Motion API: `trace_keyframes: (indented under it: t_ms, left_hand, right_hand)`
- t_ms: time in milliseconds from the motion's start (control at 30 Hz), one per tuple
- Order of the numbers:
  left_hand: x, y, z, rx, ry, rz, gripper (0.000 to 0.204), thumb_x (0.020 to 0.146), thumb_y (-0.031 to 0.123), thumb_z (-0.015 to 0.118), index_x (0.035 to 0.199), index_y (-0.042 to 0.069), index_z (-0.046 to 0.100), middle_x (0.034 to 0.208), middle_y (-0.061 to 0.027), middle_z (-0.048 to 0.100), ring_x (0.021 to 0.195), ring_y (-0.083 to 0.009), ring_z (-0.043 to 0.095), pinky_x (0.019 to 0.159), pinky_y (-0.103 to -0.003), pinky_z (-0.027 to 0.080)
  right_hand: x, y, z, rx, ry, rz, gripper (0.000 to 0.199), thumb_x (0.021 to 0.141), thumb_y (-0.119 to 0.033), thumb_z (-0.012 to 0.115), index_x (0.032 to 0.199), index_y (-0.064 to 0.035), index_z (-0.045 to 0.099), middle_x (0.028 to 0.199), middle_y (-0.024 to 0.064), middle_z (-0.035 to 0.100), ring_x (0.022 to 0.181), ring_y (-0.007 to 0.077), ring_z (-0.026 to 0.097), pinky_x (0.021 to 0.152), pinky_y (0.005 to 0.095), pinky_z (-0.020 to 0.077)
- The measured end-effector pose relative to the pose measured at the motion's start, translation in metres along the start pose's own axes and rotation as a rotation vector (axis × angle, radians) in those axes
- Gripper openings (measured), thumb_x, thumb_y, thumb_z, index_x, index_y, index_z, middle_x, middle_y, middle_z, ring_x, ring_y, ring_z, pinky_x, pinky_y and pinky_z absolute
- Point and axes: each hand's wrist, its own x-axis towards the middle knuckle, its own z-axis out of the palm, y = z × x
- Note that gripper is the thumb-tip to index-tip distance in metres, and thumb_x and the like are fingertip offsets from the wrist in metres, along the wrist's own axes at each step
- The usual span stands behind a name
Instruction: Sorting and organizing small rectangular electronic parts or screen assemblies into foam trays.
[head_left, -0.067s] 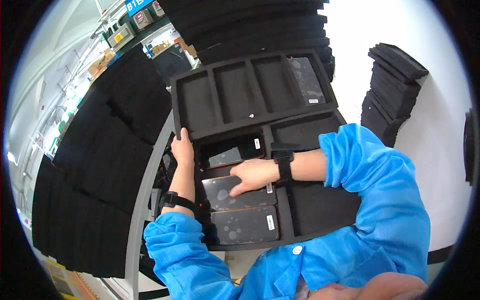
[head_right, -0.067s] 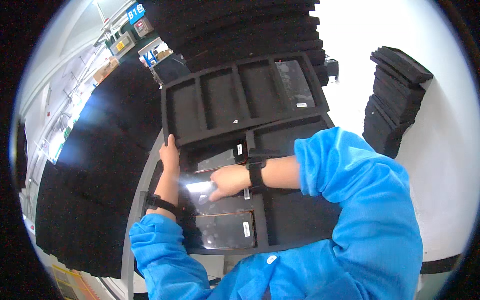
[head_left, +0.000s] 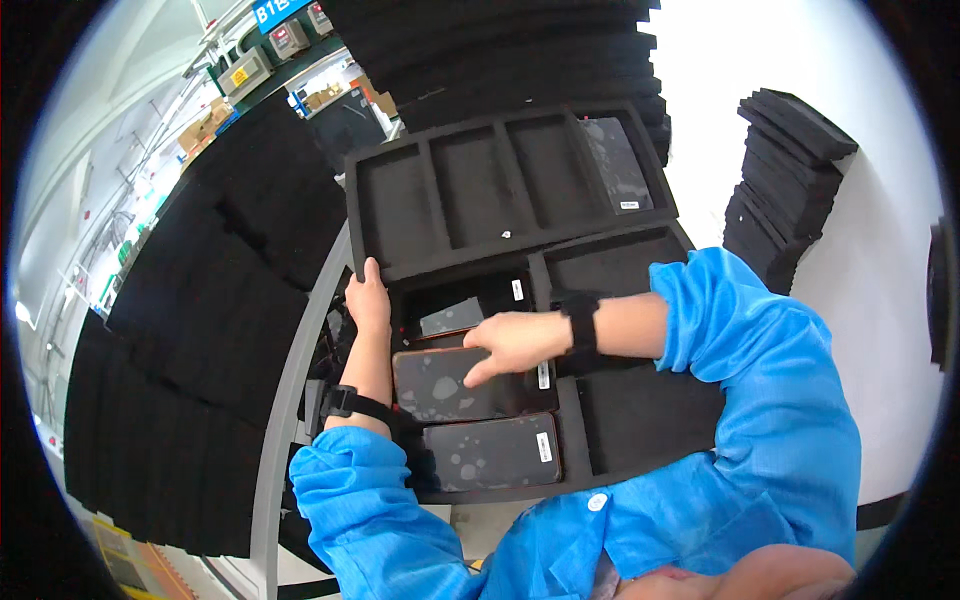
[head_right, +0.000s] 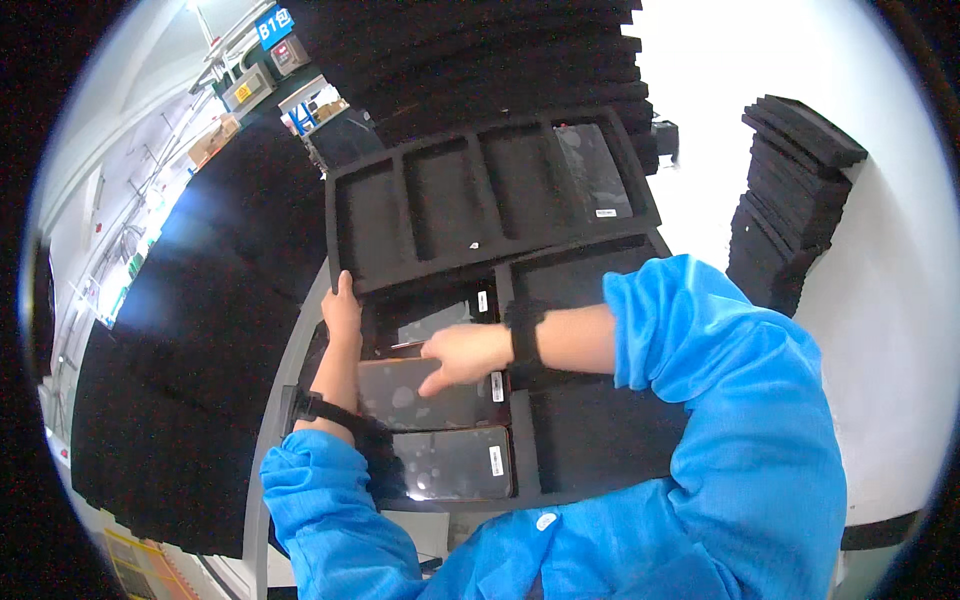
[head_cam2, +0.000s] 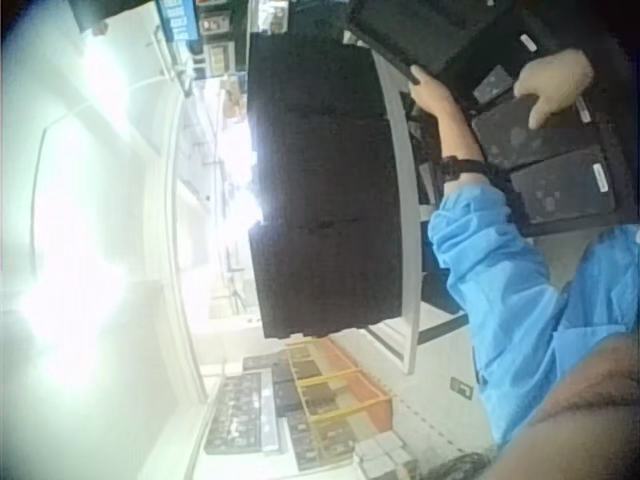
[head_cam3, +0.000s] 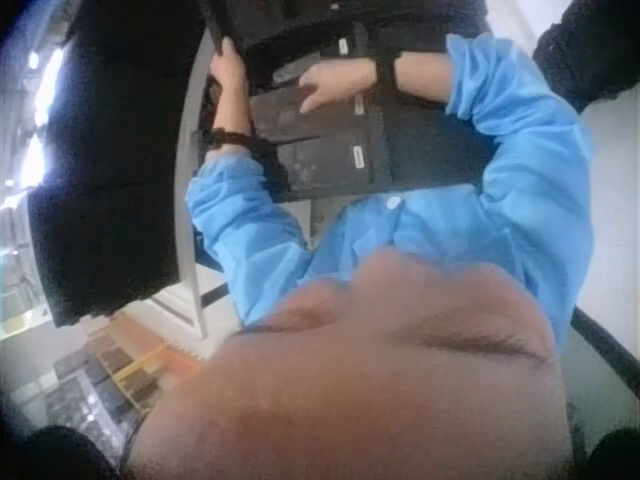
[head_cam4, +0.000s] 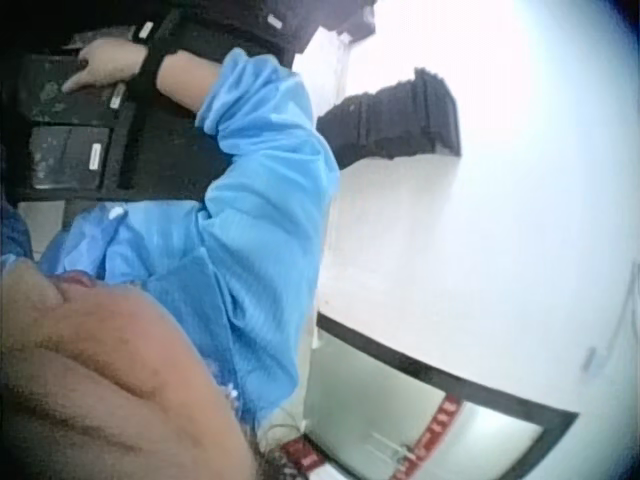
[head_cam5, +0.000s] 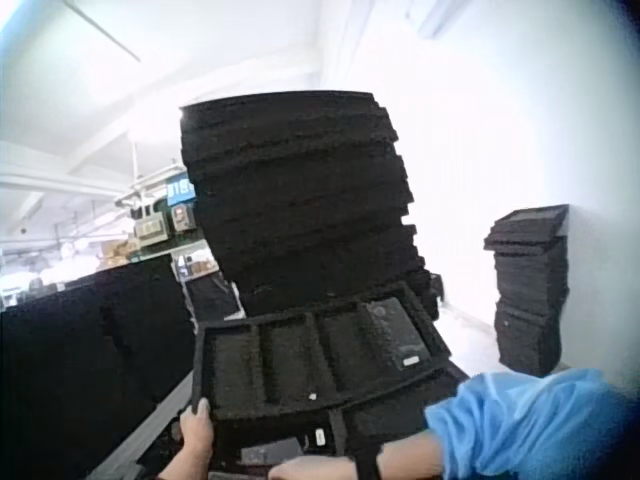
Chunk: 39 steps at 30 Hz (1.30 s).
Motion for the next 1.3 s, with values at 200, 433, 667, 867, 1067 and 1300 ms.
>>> trace_keyframes:
  t_ms: [200, 433, 667, 867, 1067, 1300]
  left_hand:
    - [0.004, -0.012, -0.013, -0.005, 0.000, 0.020, 0.041, 0.079, 0.036, 0.049, 0.082, -0.005, 0.054, 0.065, -0.0072, 0.053, 0.054, -0.0141, 0.048, 0.051, -0.028, 0.038]
    - [0.024, -0.029, 0.025, 0.051, 0.138, 0.159, 0.043, 0.078, 0.034, 0.050, 0.090, -0.008, 0.052, 0.067, -0.0108, 0.053, 0.055, -0.0163, 0.050, 0.048, -0.028, 0.039]
    - [0.024, -0.040, 0.004, 0.095, 0.156, 0.143, 0.040, 0.078, 0.035, 0.050, 0.083, -0.005, 0.052, 0.062, -0.0093, 0.050, 0.053, -0.0165, 0.048, 0.050, -0.028, 0.039]
    - [0.010, -0.009, 0.000, 0.133, -0.038, -0.018, 0.063, 0.078, 0.043, 0.045, 0.107, -0.013, 0.044, 0.106, -0.0277, 0.048, 0.104, -0.0361, 0.044, 0.088, -0.036, 0.034]
    - [0.004, -0.002, -0.010, 0.110, -0.085, -0.044, 0.064, 0.078, 0.045, 0.044, 0.108, -0.012, 0.044, 0.106, -0.0278, 0.048, 0.103, -0.0369, 0.045, 0.088, -0.037, 0.034]
    - [0.008, -0.007, -0.001, 0.117, 0.034, -0.028, 0.062, 0.077, 0.044, 0.045, 0.106, -0.010, 0.047, 0.105, -0.0262, 0.050, 0.103, -0.0356, 0.045, 0.088, -0.036, 0.034]
  right_hand:
    - [-0.019, 0.010, -0.101, 0.126, 0.680, 0.221, 0.041, 0.075, -0.038, 0.053, 0.082, 0.0019, 0.057, 0.079, 0.0182, 0.058, 0.073, 0.0227, 0.058, 0.063, 0.0326, 0.0432]
    - [-0.020, 0.231, -0.137, -0.158, 1.265, 0.429, 0.049, 0.076, -0.042, 0.050, 0.087, 0.0059, 0.054, 0.089, 0.0274, 0.054, 0.085, 0.0396, 0.052, 0.074, 0.0415, 0.0408]
    - [-0.025, 0.164, -0.137, 0.234, 0.633, 0.500, 0.047, 0.078, -0.039, 0.050, 0.080, 0.0078, 0.057, 0.087, 0.0258, 0.056, 0.086, 0.0370, 0.053, 0.073, 0.0381, 0.0426]
    - [-0.015, 0.126, -0.111, -1.045, 0.982, 0.383, 0.047, 0.072, -0.027, 0.057, 0.110, -0.0040, 0.043, 0.111, 0.0154, 0.045, 0.095, 0.0354, 0.048, 0.079, 0.0386, 0.0399]
    - [0.002, 0.043, -0.081, -0.430, 0.532, 0.043, 0.021, 0.074, -0.022, 0.054, 0.085, -0.0048, 0.057, 0.095, 0.0129, 0.053, 0.084, 0.0311, 0.051, 0.071, 0.0378, 0.0431]
    - [0.012, 0.033, -0.011, -0.666, 0.270, 0.188, 0.056, 0.077, -0.043, 0.049, 0.097, 0.0092, 0.047, 0.095, 0.0218, 0.048, 0.090, 0.0314, 0.047, 0.077, 0.0358, 0.0418]
